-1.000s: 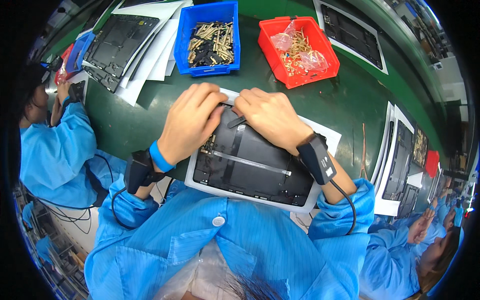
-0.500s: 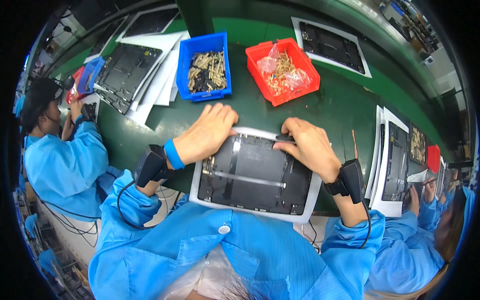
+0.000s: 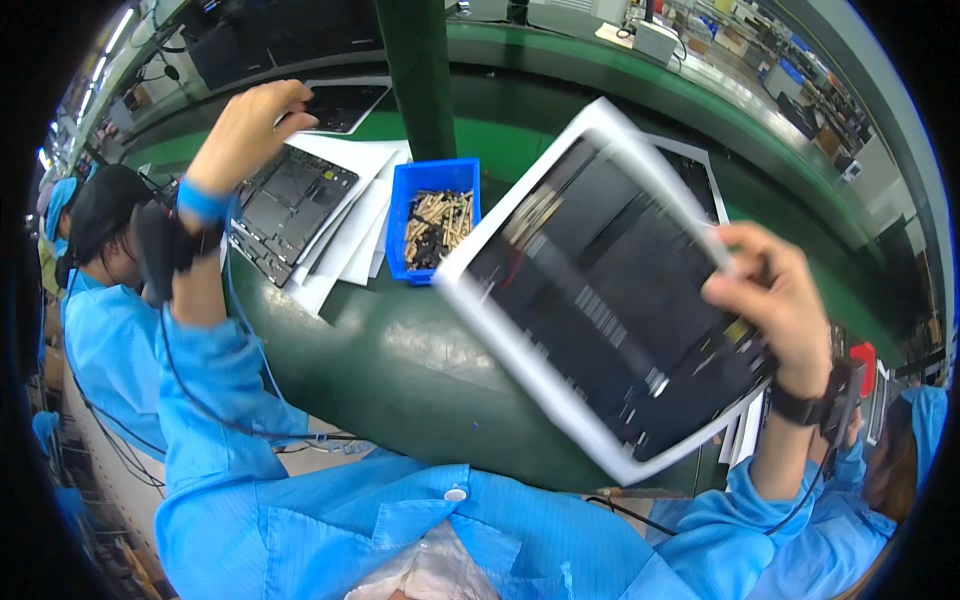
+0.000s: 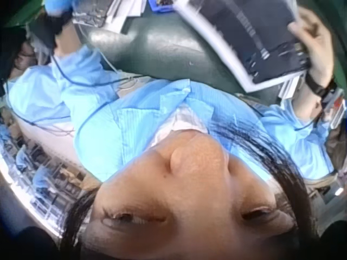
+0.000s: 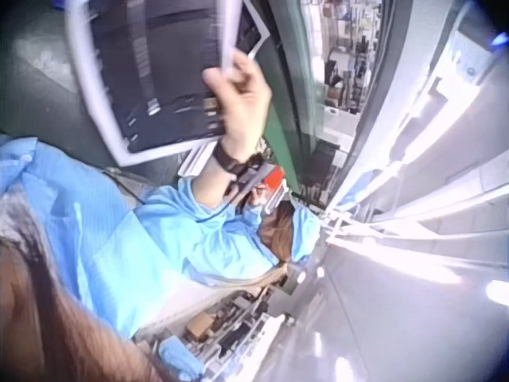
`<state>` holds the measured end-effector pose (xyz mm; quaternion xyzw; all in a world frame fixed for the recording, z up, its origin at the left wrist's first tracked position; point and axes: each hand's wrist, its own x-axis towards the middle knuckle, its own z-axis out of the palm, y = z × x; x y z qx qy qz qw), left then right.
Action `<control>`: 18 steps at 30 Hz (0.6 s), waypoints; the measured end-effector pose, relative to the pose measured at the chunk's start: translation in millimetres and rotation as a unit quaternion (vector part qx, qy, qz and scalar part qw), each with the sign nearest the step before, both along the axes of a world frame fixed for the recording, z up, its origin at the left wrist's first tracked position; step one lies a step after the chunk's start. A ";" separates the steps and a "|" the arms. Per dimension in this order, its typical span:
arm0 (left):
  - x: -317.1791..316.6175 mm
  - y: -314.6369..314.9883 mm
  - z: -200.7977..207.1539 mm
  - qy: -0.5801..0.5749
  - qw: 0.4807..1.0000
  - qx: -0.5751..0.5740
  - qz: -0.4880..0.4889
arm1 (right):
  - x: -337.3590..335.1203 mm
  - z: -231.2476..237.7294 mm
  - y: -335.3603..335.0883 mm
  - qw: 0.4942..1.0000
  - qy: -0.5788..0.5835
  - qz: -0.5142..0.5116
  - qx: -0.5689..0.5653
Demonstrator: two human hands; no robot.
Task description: The person assembles internal connectors and adhesive strips into a tablet chassis, taking components from bins and applying them with tweezers and an application tool.
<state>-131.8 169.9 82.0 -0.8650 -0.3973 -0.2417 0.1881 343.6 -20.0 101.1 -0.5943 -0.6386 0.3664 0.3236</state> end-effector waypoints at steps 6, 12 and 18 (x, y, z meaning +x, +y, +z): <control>15.9 159.4 -76.4 0.227 0.946 0.039 0.230 | 38.8 -12.6 157.7 0.963 0.059 -0.168 0.203; -47.5 242.5 -190.1 0.066 0.879 -0.242 0.405 | -82.6 -112.0 362.4 0.930 0.260 -0.227 0.124; -14.8 257.4 -198.3 0.046 0.963 -0.090 0.250 | -113.3 -195.2 471.9 0.883 0.296 -0.360 -0.057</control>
